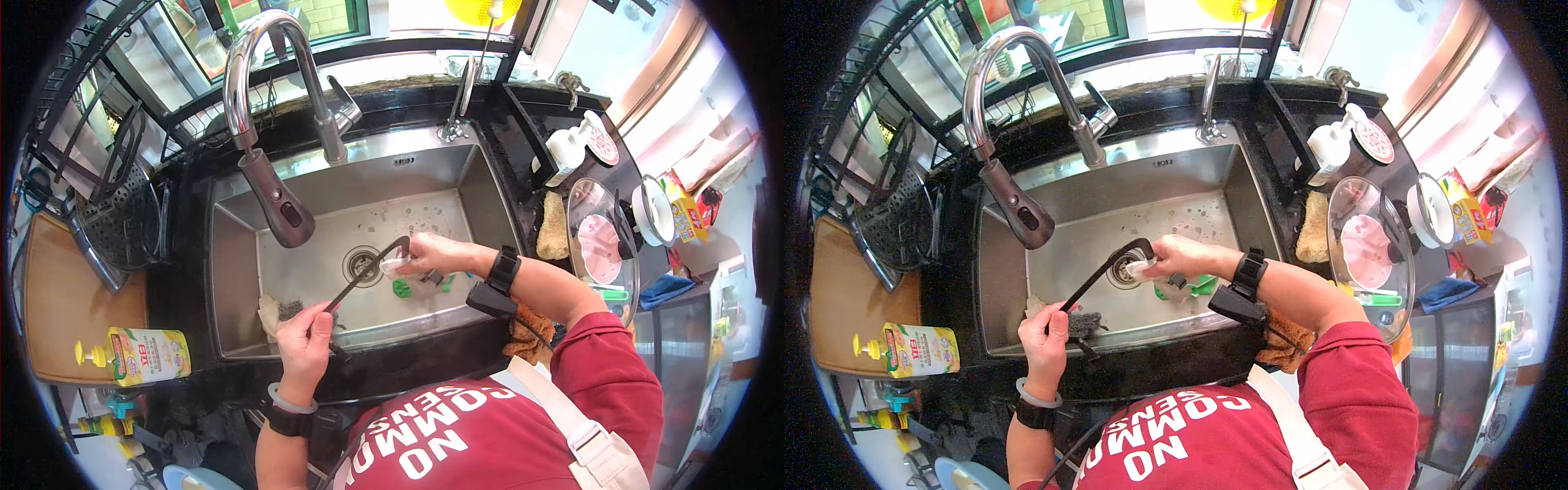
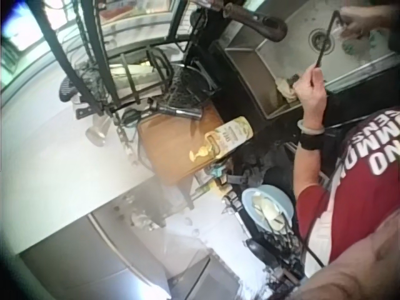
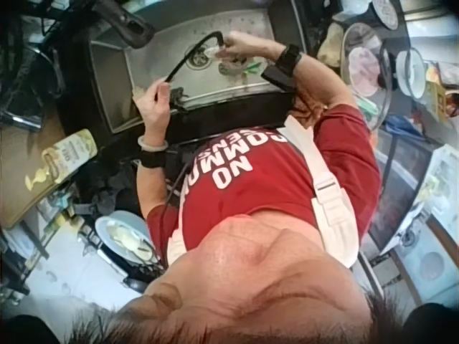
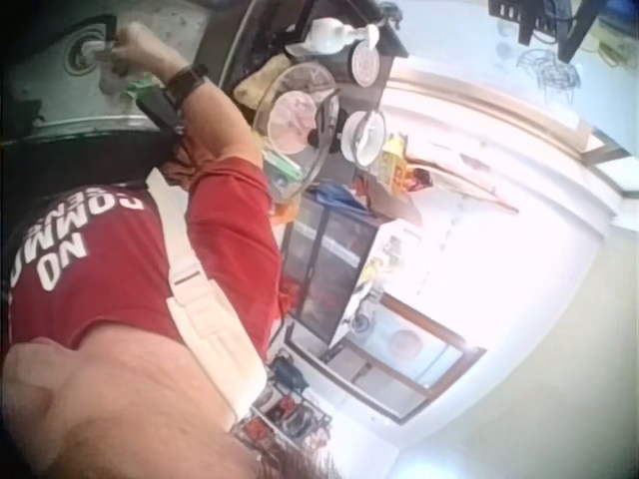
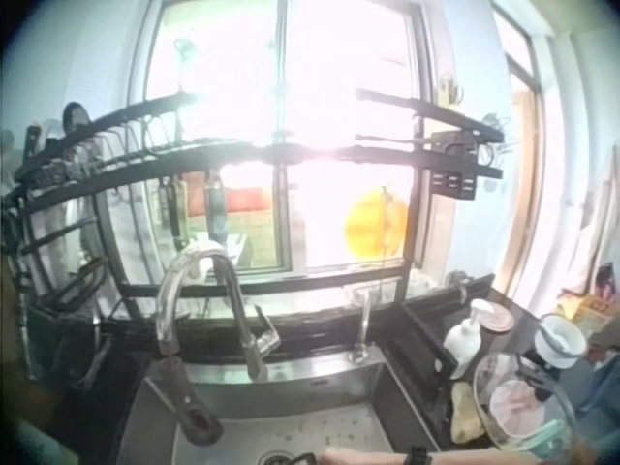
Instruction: The person is washing various dishes, utensils, and a pot lid in a kitchen sink.
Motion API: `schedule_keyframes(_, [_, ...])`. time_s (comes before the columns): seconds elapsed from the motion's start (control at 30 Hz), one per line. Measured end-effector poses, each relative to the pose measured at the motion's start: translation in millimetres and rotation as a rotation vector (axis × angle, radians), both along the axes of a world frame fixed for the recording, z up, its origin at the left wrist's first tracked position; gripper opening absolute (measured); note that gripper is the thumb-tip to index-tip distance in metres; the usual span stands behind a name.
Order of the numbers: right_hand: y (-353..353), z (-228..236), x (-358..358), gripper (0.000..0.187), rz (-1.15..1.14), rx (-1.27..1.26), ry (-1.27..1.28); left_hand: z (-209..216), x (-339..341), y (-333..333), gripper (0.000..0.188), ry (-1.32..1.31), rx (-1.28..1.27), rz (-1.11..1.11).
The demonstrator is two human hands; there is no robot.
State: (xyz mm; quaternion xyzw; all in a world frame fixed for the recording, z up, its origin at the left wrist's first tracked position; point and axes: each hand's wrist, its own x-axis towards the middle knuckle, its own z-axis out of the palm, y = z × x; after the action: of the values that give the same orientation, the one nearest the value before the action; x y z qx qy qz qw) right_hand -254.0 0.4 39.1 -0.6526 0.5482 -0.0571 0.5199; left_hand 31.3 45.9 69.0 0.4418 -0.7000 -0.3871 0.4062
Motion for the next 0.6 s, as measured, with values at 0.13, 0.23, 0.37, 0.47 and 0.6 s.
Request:
schedule_keyframes(0.13, [17,-12,10,0.029,-0.278,0.033,-0.443,1,8,1,0.032,0.053,0.04,0.007])
schedule_keyframes(0.23, [23,-28,11,0.027,-0.544,0.082,-0.824,-5,10,0,0.038,0.053,-0.011,0.041])
schedule_keyframes(0.37, [21,-39,6,0.027,-0.651,0.143,-0.972,-12,3,5,0.041,0.109,-0.014,0.091])
schedule_keyframes(0.47, [18,-35,4,0.024,-0.659,0.083,-0.935,-10,-1,9,0.042,0.074,-0.074,0.13])
schedule_keyframes(0.6, [14,-24,0,0.023,-0.438,0.11,-0.693,1,-1,14,0.031,0.003,-0.12,0.064])
